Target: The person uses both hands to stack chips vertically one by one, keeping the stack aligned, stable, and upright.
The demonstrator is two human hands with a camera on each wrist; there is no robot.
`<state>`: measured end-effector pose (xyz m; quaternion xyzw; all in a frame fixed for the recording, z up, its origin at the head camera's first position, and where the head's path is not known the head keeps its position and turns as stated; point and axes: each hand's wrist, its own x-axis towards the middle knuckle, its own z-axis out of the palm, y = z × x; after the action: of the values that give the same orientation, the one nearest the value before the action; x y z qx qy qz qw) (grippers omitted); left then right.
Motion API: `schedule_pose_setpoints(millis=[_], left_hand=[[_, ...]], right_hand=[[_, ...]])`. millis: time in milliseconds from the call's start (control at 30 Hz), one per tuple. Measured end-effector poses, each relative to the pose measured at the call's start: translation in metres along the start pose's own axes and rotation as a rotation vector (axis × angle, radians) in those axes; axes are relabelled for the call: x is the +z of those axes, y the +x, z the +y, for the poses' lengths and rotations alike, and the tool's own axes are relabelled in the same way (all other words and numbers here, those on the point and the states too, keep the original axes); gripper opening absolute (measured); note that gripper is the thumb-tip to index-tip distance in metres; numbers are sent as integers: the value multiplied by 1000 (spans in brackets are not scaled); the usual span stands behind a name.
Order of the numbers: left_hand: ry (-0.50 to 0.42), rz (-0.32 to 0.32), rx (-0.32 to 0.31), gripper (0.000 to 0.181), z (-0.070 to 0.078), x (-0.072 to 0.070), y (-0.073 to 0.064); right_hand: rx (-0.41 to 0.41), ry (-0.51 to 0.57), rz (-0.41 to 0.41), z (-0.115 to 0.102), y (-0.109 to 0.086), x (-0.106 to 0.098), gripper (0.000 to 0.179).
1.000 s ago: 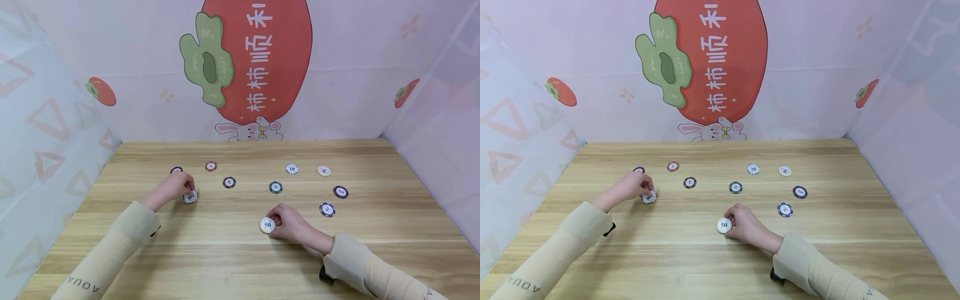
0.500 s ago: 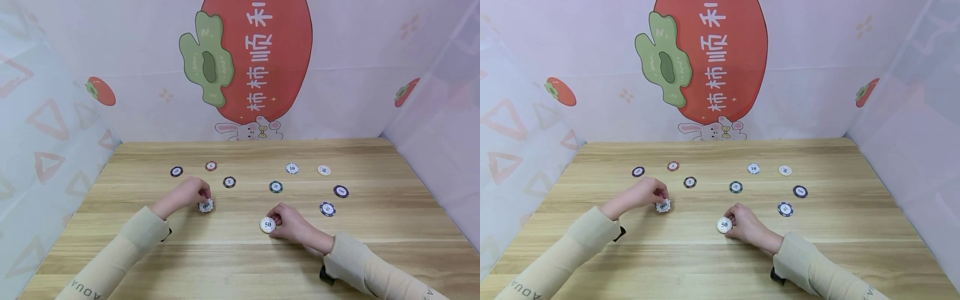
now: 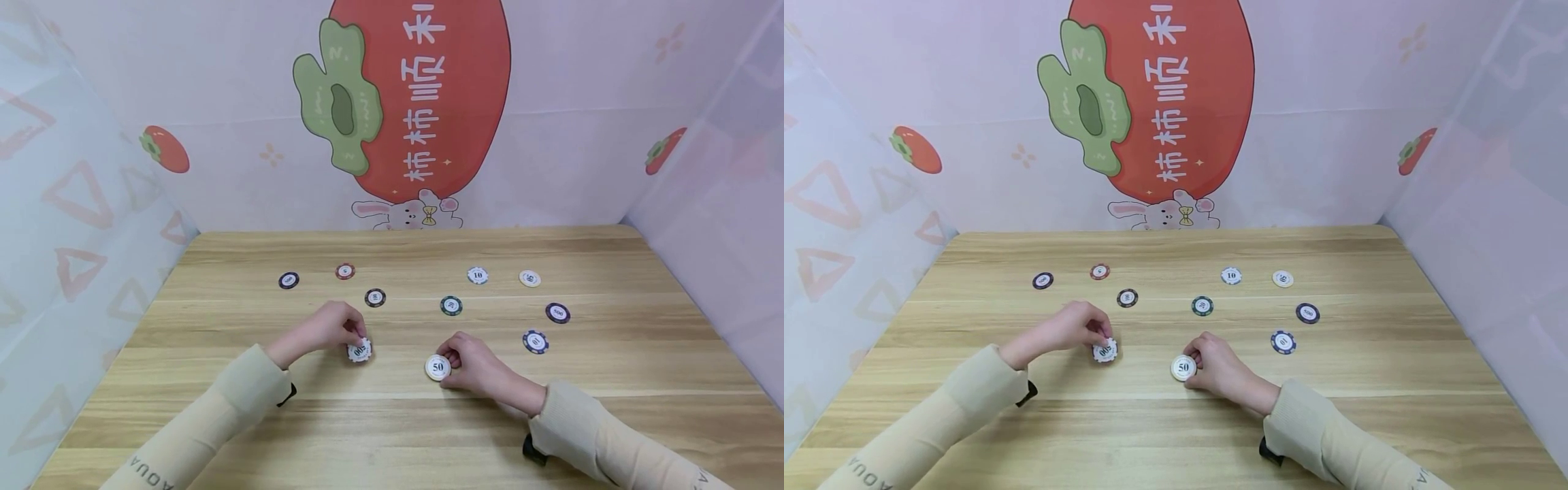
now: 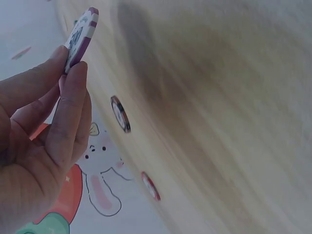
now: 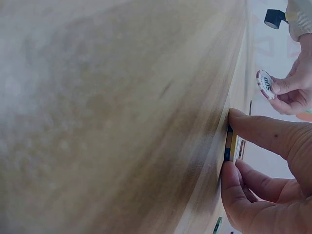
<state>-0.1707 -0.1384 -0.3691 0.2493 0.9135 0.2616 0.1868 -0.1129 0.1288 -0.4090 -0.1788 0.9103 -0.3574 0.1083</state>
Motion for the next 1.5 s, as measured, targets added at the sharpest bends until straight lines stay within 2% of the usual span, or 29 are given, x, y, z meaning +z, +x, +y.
schedule_pose_setpoints(millis=[300,800,967,1200,1500], left_hand=[[-129,-31,-21,5,7,15,4],[-357,-83,-110,7,19,36,16],[-416,-78,-134,7,24,42,18],[-527,-51,-208,11,28,51,23],[-614,-36,-238,15,35,59,25]], right_hand=[[5,-5,2,0,-1,0,35],[2,-9,10,-1,0,-1,35],[-4,-10,10,0,0,-1,35],[0,-13,7,0,1,-1,35],[1,-9,6,0,0,-1,35]])
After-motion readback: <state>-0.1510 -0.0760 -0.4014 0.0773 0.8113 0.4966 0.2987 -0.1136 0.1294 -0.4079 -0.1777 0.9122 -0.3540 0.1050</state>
